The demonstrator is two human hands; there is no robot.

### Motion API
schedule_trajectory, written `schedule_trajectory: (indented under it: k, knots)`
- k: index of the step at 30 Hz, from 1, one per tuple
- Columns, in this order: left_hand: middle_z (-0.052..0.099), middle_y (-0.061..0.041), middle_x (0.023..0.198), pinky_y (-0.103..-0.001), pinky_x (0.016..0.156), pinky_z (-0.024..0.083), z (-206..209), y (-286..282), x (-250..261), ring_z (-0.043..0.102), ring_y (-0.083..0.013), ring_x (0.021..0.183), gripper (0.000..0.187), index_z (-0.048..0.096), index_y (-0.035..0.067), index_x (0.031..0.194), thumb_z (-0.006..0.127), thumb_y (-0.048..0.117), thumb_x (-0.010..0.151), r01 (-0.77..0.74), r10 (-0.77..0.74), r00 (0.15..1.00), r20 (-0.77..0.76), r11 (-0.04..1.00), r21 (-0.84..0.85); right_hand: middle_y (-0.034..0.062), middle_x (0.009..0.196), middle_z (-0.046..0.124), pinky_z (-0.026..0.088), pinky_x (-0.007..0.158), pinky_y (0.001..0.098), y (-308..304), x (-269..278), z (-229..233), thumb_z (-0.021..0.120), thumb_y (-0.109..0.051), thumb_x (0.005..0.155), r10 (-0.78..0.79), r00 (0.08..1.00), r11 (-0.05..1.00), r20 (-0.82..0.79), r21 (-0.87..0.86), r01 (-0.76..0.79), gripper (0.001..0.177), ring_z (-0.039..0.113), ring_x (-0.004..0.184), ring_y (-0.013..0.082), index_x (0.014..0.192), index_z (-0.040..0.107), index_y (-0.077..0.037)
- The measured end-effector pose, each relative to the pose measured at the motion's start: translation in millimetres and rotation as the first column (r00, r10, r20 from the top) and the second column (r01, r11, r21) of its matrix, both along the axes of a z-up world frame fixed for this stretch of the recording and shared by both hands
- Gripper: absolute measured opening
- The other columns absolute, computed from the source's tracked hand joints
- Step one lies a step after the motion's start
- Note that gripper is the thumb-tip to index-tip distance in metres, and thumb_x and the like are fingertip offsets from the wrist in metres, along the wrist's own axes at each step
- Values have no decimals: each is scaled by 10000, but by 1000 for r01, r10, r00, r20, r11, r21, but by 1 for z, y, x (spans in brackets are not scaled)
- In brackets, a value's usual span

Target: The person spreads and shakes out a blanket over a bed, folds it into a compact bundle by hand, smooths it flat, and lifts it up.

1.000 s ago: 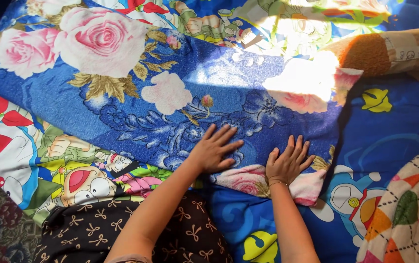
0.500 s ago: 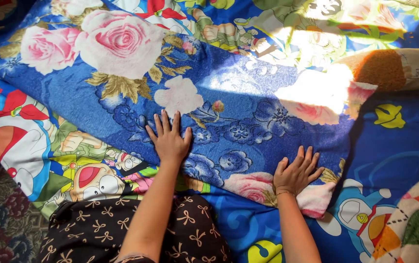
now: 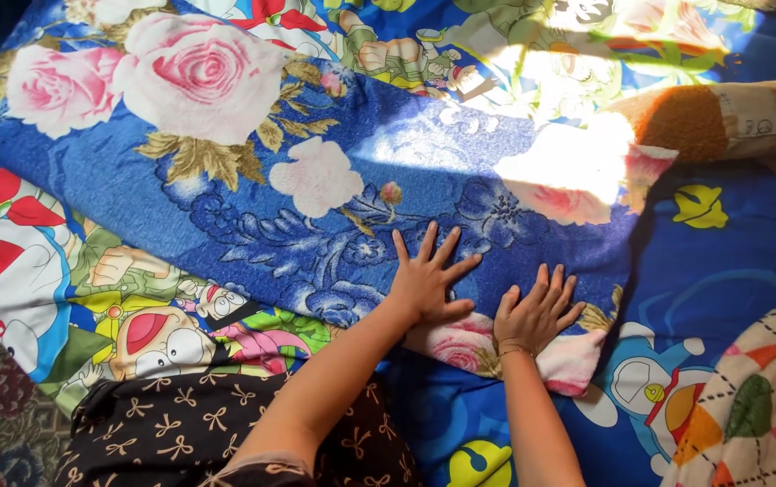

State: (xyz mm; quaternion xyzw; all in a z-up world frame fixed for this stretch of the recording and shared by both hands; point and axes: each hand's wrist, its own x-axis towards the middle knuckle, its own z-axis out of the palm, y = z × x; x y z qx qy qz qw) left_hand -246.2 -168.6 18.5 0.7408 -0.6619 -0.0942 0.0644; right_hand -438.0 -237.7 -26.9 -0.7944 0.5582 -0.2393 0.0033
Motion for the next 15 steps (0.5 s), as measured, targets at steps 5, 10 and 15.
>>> schedule_trajectory:
  k: [5, 10, 15]
  knots:
    - [123, -53, 1713, -913, 998, -38, -9, -52, 12, 36, -411, 1563, 836, 349, 489, 1530, 423, 866, 787, -130, 130, 992, 5, 992, 2, 194, 1617, 418, 60, 1250, 637, -4, 2, 1, 512, -315, 955, -10, 1000, 1000, -1, 2, 10, 606, 270, 1559, 396, 1498, 478, -49]
    - [172, -66, 1692, -921, 1005, -45, -23, -95, 30, 86, -405, 1558, 788, 372, 482, 1552, 421, 822, 842, -185, 187, 982, 13, 977, -109, 181, 1619, 415, 61, 1257, 628, -3, 3, 1, 506, -328, 947, -20, 1000, 1000, 2, 2, 20, 618, 272, 1556, 384, 1501, 472, -57]
    - [247, -66, 1680, -904, 1010, -16, -16, -130, 59, 160, -338, 1550, 737, 431, 461, 1499, 463, 782, 836, -237, 238, 971, 5, 967, -100, 177, 1619, 412, 54, 1252, 615, -5, 2, -1, 497, -335, 929, -20, 1000, 1000, -4, 10, 21, 635, 270, 1552, 377, 1500, 467, -59]
